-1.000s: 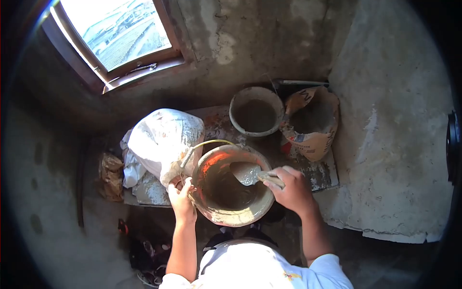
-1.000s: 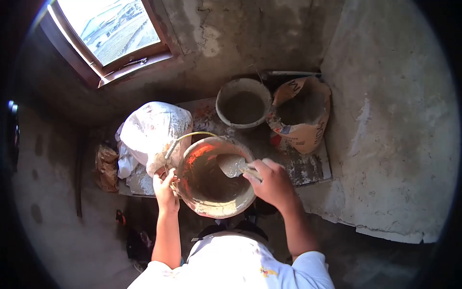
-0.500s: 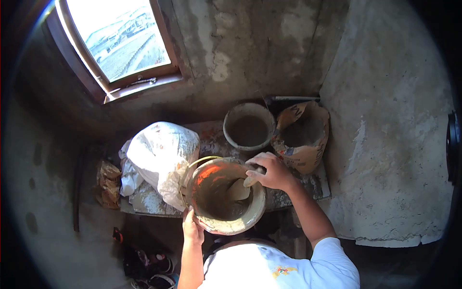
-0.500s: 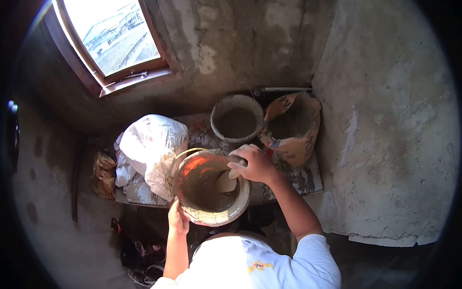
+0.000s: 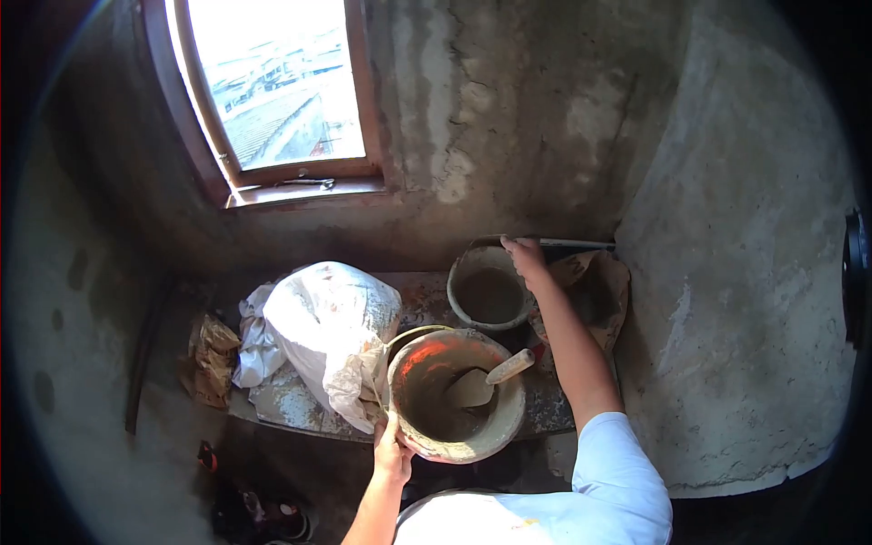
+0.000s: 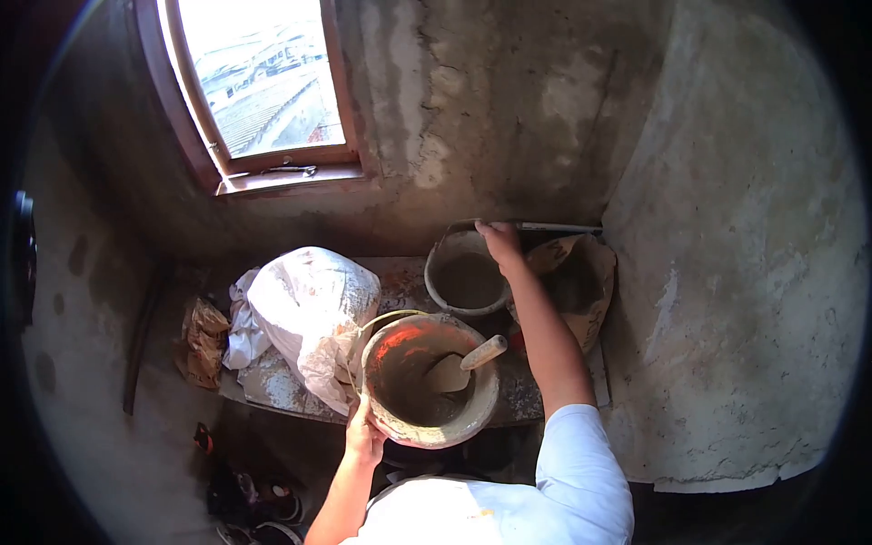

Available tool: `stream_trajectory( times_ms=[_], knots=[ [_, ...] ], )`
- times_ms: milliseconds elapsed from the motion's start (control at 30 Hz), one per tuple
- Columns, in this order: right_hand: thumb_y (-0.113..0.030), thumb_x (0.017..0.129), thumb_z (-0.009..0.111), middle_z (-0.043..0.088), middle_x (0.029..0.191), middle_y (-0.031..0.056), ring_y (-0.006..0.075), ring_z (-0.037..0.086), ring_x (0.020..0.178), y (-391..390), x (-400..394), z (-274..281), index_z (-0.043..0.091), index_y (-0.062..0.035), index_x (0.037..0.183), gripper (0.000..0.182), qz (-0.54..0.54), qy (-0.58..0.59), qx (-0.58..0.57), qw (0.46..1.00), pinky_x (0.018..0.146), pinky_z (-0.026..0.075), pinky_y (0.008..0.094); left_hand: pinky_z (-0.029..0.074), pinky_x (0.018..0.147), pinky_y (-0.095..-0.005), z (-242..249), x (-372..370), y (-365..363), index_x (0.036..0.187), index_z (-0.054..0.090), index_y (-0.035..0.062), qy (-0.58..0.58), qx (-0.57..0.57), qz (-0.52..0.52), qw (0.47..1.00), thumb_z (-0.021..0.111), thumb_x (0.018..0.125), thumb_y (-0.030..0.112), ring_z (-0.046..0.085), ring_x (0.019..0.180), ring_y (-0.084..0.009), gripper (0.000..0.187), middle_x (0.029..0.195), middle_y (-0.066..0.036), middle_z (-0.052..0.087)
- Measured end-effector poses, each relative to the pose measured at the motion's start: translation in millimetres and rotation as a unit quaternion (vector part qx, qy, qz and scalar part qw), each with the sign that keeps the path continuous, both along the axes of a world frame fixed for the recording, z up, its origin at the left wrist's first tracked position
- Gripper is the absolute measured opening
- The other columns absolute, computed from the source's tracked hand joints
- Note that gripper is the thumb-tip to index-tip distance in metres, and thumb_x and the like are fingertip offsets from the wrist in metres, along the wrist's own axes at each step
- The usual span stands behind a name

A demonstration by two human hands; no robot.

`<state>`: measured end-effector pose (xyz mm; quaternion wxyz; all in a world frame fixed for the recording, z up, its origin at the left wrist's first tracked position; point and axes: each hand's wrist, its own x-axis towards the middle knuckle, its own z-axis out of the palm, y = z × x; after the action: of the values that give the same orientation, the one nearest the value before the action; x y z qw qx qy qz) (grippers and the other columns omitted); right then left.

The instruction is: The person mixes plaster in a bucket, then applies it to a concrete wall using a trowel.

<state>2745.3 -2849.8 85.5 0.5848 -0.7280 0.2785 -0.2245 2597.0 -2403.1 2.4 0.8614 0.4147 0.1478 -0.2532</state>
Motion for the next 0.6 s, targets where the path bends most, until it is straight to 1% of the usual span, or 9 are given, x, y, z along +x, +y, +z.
stream_trajectory(
  times_ms=[67,133,200,233,333,367,467,567,600],
  knots=[
    [-0.03,0.087,0.077,0.06,0.066,0.0043,0.0181,0.059,0.065,7,9,9,0.068,-0.0023,0.072,0.033,0.015,0.002,-0.035,0.999,0.065,0.046,0.0406,0.058,0.091,-0.037,-26,-2,12,0.14,0.053,0.0081,-0.02,0.004,-0.079,0.997,0.053,0.109,0.039,0.069,0.111,-0.0205,0.044,0.128,-0.008,0.069],
    [-0.028,0.086,0.076,0.061,0.064,0.0065,0.0195,0.06,0.065,27,9,15,0.065,-0.0025,0.066,0.035,0.024,-0.005,-0.062,0.998,0.065,0.046,0.0419,0.059,0.085,-0.0357,-43,-5,16,0.134,0.055,0.0092,-0.018,0.02,-0.063,0.998,0.058,0.107,0.041,0.071,0.102,-0.0171,0.042,0.114,-0.006,0.071],
    [-0.026,0.084,0.074,0.065,0.067,0.0118,0.0225,0.062,0.068,39,13,29,0.066,0.0008,0.069,0.032,-0.019,0.013,-0.069,0.997,0.067,0.047,0.0436,0.06,0.082,-0.0344,-6,-9,6,0.135,0.055,0.0093,-0.006,0.021,-0.035,0.999,0.058,0.107,0.042,0.071,0.099,-0.0177,0.043,0.113,-0.006,0.072],
    [-0.026,0.083,0.074,0.068,0.071,0.0168,0.0251,0.063,0.07,48,15,34,0.065,0.0033,0.07,0.034,-0.049,0.02,-0.089,0.995,0.069,0.047,0.0453,0.06,0.082,-0.0344,-7,-8,7,0.135,0.055,0.0093,-0.009,0.015,-0.032,0.999,0.058,0.107,0.042,0.071,0.099,-0.0177,0.043,0.113,-0.006,0.072],
    [-0.027,0.083,0.075,0.069,0.071,0.0178,0.0262,0.064,0.07,65,8,71,0.066,0.0051,0.071,0.035,-0.069,0.009,-0.125,0.99,0.07,0.048,0.0456,0.06,0.081,-0.0341,-18,-4,6,0.137,0.052,0.0082,-0.004,0.002,-0.056,0.998,0.058,0.107,0.041,0.072,0.098,-0.0188,0.045,0.115,-0.007,0.071],
    [-0.027,0.085,0.075,0.064,0.064,0.0116,0.0235,0.06,0.063,66,8,76,0.062,0.0009,0.064,0.037,-0.068,-0.06,-0.119,0.989,0.064,0.045,0.0434,0.061,0.08,-0.0349,-26,1,2,0.138,0.051,0.0081,-0.01,0.004,-0.046,0.999,0.057,0.108,0.041,0.072,0.099,-0.0192,0.045,0.115,-0.008,0.071],
    [-0.026,0.09,0.075,0.053,0.056,0.0025,0.0174,0.051,0.054,77,-16,131,0.056,-0.0072,0.058,0.042,-0.013,-0.098,-0.045,0.994,0.058,0.038,0.0392,0.061,0.075,-0.036,-24,-4,-3,0.131,0.05,0.008,0.001,0.012,-0.025,1.0,0.058,0.107,0.039,0.072,0.094,-0.0188,0.04,0.109,-0.009,0.07],
    [-0.026,0.096,0.073,0.038,0.053,-0.0081,0.0058,0.031,0.044,119,-49,197,0.043,-0.0185,0.057,0.049,0.056,-0.135,-0.016,0.989,0.044,0.022,0.0297,0.06,0.066,-0.0342,-14,-6,-3,0.119,0.048,0.0105,-0.004,0.032,-0.014,0.999,0.061,0.105,0.035,0.069,0.079,-0.017,0.031,0.096,-0.006,0.065],
    [-0.027,0.097,0.073,0.033,0.053,-0.0108,0.0022,0.024,0.041,133,-62,215,0.042,-0.0207,0.06,0.049,0.077,-0.148,0.03,0.986,0.04,0.016,0.0264,0.057,0.072,-0.0351,-20,-4,3,0.126,0.047,0.0095,-0.007,0.08,-0.044,0.996,0.066,0.102,0.035,0.067,0.093,-0.0188,0.04,0.109,-0.009,0.064]
  ],
)
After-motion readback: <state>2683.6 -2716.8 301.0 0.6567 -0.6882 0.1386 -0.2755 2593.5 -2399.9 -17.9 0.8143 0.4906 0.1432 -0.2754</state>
